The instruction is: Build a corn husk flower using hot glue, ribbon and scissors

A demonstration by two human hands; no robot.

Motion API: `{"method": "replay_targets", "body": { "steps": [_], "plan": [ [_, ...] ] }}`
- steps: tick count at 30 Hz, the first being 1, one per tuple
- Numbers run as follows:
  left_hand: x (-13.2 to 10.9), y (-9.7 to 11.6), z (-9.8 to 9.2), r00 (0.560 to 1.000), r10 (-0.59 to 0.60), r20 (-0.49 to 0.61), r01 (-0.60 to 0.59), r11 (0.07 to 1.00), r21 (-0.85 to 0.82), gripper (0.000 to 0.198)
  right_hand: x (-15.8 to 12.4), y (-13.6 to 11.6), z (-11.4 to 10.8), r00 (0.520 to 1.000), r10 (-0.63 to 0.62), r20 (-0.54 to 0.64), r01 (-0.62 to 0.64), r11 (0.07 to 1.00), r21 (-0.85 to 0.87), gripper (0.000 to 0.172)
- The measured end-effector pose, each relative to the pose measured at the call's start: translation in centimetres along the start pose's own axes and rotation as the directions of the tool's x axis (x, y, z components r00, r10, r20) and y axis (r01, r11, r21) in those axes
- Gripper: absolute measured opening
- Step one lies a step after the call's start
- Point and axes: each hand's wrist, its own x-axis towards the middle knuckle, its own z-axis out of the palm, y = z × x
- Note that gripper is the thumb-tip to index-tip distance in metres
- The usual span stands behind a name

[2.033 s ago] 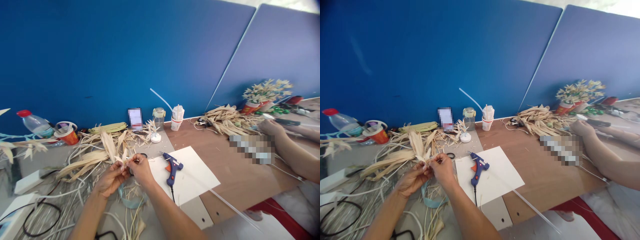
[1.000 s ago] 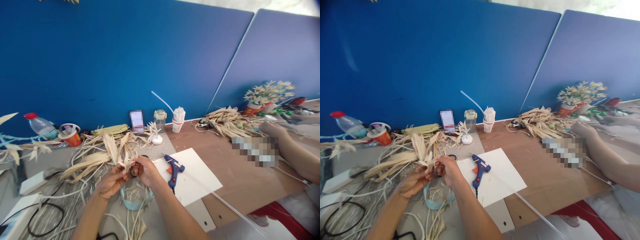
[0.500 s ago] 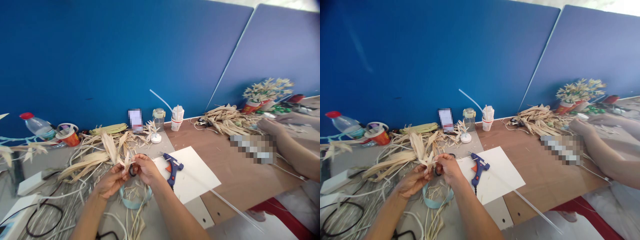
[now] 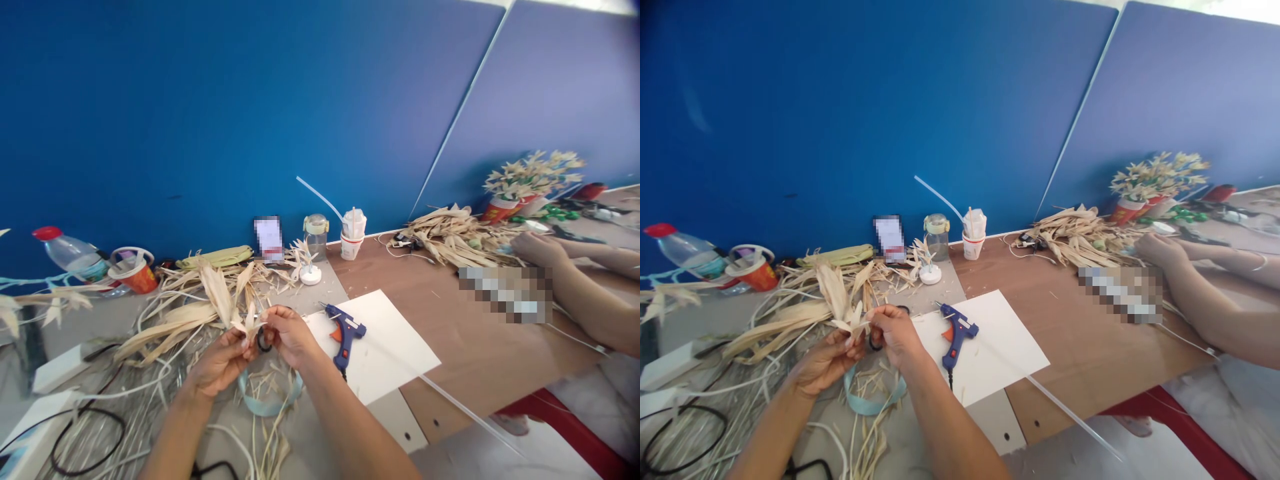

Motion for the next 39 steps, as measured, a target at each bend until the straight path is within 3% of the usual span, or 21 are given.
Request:
{"method": "replay_targets", "body": {
  "steps": [31,39],
  "plan": [
    [0.1,0.2,0.0,1.000,-0.011,-0.010,0.011,1.000,-0.009,0.022,-0.3,-0.4,0.0,0.999,0.026,0.028,-0.029,0.993,0.117,0.022],
    [0.2,0.6,0.0,1.000,0.013,0.002,-0.013,1.000,-0.001,0.018,0.2,-1.1,-0.6,0.990,0.006,-0.143,0.024,0.978,0.210,0.023]
  ]
}}
